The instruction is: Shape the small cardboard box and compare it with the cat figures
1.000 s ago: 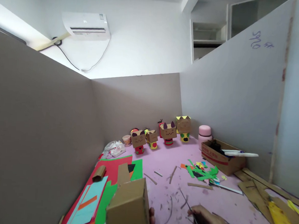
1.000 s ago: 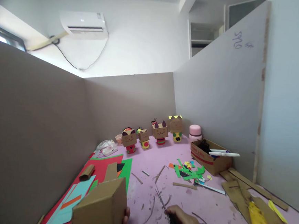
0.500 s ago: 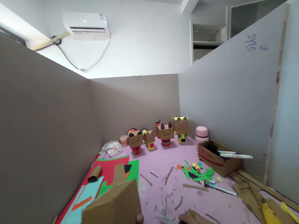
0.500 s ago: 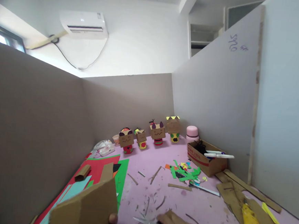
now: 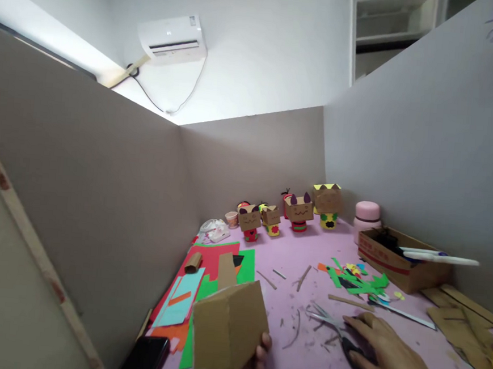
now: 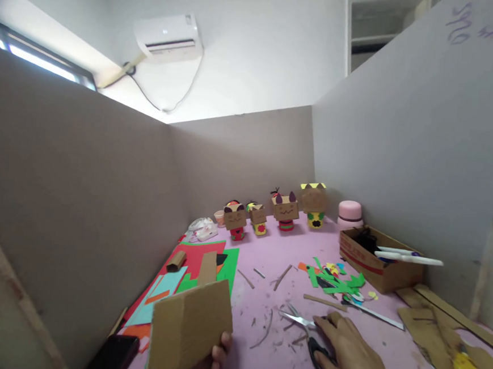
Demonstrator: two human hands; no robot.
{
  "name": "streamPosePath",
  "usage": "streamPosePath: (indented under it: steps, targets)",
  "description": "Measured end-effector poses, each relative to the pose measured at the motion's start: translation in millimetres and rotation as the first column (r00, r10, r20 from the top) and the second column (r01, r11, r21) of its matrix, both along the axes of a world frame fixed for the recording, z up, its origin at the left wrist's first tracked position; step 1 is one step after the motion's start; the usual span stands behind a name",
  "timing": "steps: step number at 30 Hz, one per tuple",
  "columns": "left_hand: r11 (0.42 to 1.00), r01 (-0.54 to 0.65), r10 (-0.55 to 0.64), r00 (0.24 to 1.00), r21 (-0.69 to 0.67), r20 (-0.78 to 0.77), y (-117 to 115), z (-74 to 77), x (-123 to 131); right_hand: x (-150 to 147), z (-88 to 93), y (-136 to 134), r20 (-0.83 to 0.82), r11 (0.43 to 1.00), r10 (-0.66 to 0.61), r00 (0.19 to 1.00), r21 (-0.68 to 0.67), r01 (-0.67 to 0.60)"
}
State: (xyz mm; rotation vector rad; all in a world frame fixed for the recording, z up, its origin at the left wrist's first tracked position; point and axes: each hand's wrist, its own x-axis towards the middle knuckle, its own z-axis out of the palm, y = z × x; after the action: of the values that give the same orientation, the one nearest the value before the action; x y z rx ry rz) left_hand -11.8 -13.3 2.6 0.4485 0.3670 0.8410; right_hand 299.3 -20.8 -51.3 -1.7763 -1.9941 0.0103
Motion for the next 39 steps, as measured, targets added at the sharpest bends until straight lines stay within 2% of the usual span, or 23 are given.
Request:
streamPosePath:
  steps: [3, 7, 11, 15, 19, 21, 23, 24, 26, 28, 31, 34, 36, 39]
  targets:
    - [0.999, -0.011, 0.014, 0.998, -0.037, 0.065, 2.7, -6.9, 3.9, 6.0, -10.3, 1.8, -0.033, 0.999, 0.031, 0.999, 0.017, -0.03]
    - [0.995, -0.09, 0.094, 0.993, -0.048, 0.076, 7.6, -17.9, 8.9, 12.2, -15.9, 5.7, -0.175, 0.995, 0.048, 0.983, 0.097, -0.031]
    - [0.954, -0.294, 0.296, 0.954, -0.054, 0.039, 8.0, -15.9, 17.4, 5.1, -5.1, 5.4, -0.379, 0.987, 0.099, 0.92, 0.156, -0.042]
    - [0.848, -0.527, 0.526, 0.85, -0.051, -0.036, 5.5, -0.6, 35.1, -11.0, 13.7, 3.4, -0.595, 0.989, 0.141, 0.792, 0.117, -0.089]
    - [0.747, -0.665, 0.664, 0.746, -0.012, -0.045, 1.9, 12.1, 57.0, -34.7, 30.9, 3.8, -0.838, 0.969, 0.115, 0.533, -0.024, -0.247]
    - [0.738, -0.673, 0.675, 0.736, 0.05, -0.043, -2.1, 14.5, 66.6, -49.4, 39.8, 3.4, -0.927, 0.962, 0.106, 0.361, 0.004, -0.272]
    - [0.733, -0.655, 0.677, 0.73, 0.183, -0.095, -6.7, 13.2, 73.7, -62.2, 48.9, 2.3, -0.942, 0.955, 0.132, 0.31, 0.036, -0.295]
    - [0.727, -0.635, 0.679, 0.722, 0.262, -0.133, -8.4, 10.9, 76.3, -66.6, 53.1, 1.8, -0.965, 0.931, 0.139, 0.224, 0.051, -0.36]
    - [0.716, -0.592, 0.68, 0.712, 0.37, -0.177, -8.9, 3.1, 79.7, -70.1, 59.1, 0.8, -0.982, 0.895, 0.128, 0.139, 0.054, -0.443]
    - [0.726, -0.574, 0.663, 0.729, 0.379, -0.167, -5.6, -8.1, 81.6, -67.3, 61.2, 0.0, -0.988, 0.889, 0.106, 0.115, 0.042, -0.456]
    - [0.784, -0.543, 0.597, 0.792, 0.3, -0.126, 1.8, -24.9, 82.9, -58.0, 58.8, -0.6, -0.989, 0.901, 0.085, 0.119, 0.025, -0.432]
    - [0.821, -0.505, 0.538, 0.84, 0.266, -0.067, 3.8, -32.4, 83.1, -51.3, 55.3, -0.3, -0.991, 0.902, 0.079, 0.109, 0.025, -0.431]
    - [0.81, -0.501, 0.538, 0.842, 0.305, -0.045, 1.2, -30.6, 82.6, -50.1, 53.9, 0.3, -0.992, 0.902, 0.08, 0.096, 0.032, -0.43]
    - [0.741, -0.526, 0.613, 0.784, 0.417, -0.1, -6.9, -22.9, 81.5, -52.0, 52.5, 0.7, -0.994, 0.901, 0.086, 0.061, 0.052, -0.43]
